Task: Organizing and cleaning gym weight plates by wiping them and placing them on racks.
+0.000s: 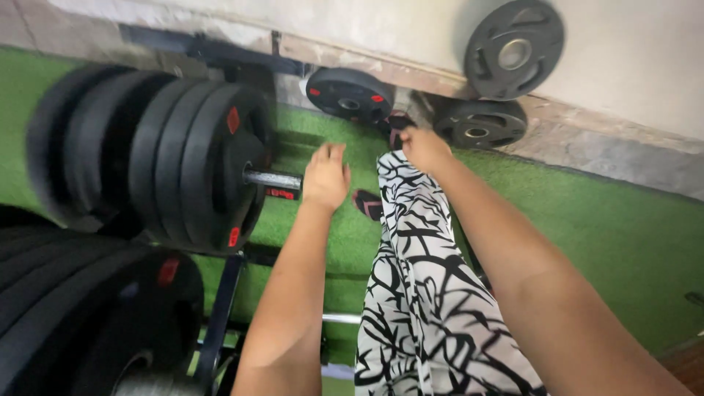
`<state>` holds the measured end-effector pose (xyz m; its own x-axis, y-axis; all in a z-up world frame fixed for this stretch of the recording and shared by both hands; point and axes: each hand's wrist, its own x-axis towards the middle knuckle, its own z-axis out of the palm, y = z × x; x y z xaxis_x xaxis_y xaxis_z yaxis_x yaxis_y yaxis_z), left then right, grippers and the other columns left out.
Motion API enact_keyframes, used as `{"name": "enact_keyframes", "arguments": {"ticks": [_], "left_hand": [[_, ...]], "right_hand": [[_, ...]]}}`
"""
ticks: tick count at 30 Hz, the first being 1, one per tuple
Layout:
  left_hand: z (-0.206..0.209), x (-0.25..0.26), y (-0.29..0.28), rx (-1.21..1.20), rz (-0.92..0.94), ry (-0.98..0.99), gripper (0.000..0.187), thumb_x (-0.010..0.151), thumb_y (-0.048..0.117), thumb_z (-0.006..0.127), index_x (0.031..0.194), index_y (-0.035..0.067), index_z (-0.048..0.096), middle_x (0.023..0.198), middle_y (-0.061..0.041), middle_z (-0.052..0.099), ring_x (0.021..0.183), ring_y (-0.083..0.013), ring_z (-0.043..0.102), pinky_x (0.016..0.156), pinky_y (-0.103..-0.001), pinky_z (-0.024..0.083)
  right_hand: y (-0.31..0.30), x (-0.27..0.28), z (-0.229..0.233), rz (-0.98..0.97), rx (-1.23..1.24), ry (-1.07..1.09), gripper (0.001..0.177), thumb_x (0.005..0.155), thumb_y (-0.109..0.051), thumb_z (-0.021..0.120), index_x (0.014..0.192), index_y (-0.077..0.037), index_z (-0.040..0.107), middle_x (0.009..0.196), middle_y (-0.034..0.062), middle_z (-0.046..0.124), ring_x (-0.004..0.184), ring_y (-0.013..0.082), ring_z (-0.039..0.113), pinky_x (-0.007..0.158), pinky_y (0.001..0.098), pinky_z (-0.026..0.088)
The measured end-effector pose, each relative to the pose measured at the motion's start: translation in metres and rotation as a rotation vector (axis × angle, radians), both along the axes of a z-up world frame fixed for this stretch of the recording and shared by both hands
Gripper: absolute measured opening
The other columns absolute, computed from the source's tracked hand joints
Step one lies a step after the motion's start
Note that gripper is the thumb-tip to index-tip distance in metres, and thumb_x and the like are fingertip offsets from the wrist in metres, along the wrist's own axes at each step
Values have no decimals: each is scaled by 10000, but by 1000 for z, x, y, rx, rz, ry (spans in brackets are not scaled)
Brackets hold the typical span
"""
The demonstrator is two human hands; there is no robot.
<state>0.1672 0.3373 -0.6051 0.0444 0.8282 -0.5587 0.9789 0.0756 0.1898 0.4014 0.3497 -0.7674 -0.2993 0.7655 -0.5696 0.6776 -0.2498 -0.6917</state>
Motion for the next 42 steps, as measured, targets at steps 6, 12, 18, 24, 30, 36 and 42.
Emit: {"name": "enact_keyframes", "arguments": {"ticks": [6, 12, 18, 24, 30, 36, 42], "left_hand": [[-55, -15, 43, 101, 56, -73, 470, 896, 151, 657, 1353, 67, 578, 1370, -196, 571, 1254, -385, 553, 1053, -464, 459], [-102, -36, 46, 67, 197, -96, 451, 905, 156, 660, 1345, 79, 596, 1371, -171, 574, 1255, -379, 548, 1052, -462, 455], [-137, -56, 31, 45, 330, -125, 443, 920, 183, 664, 1352, 115, 598, 1395, -155, 571, 1272, -369, 550, 1066, -445, 464], [-161, -71, 24, -9, 411, -108, 443, 911, 191, 678, 1342, 129, 600, 1397, -164, 557, 1259, -379, 541, 1039, -458, 458], [-218, -80, 2, 204, 540, -240, 403, 915, 182, 691, 1294, 52, 646, 1241, -205, 675, 1173, -383, 633, 1039, -433, 500], [-243, -78, -33, -52, 1154, -335, 426, 955, 238, 668, 1277, -36, 630, 1078, -165, 771, 980, -254, 740, 920, -367, 555], [-226, -73, -68, 132, 1036, -359, 535, 927, 61, 550, 1455, 16, 473, 1264, -181, 708, 1159, -311, 689, 1032, -397, 515]], "right_hand": [[78, -62, -26, 128, 166, 25, 583, 895, -184, 666, 1445, -83, 501, 1354, 209, 565, 1257, 413, 549, 999, 504, 485], [122, -128, -79, 191, 436, 35, 738, 836, -123, 711, 1495, 14, 410, 1475, 226, 439, 1352, 421, 460, 1048, 472, 478], [117, -155, -139, 366, 585, -278, 791, 857, -33, 745, 1580, -29, 424, 1375, 218, 491, 1322, 416, 485, 942, 473, 512], [131, -153, -129, 254, 526, -176, 698, 716, -83, 833, 1354, -55, 552, 1271, 243, 539, 1185, 456, 542, 948, 534, 501], [102, -176, -95, 235, 421, 59, 523, 587, -160, 884, 1039, -15, 665, 1134, 290, 535, 1112, 489, 533, 933, 528, 473], [30, -201, -107, 292, 381, 193, 553, 620, -174, 848, 1122, -13, 678, 1279, 254, 598, 1162, 422, 535, 1015, 464, 456], [10, -204, -82, 330, 87, -150, 482, 666, -177, 823, 1127, -120, 695, 1165, 91, 698, 1192, 284, 575, 1045, 469, 391]]}}
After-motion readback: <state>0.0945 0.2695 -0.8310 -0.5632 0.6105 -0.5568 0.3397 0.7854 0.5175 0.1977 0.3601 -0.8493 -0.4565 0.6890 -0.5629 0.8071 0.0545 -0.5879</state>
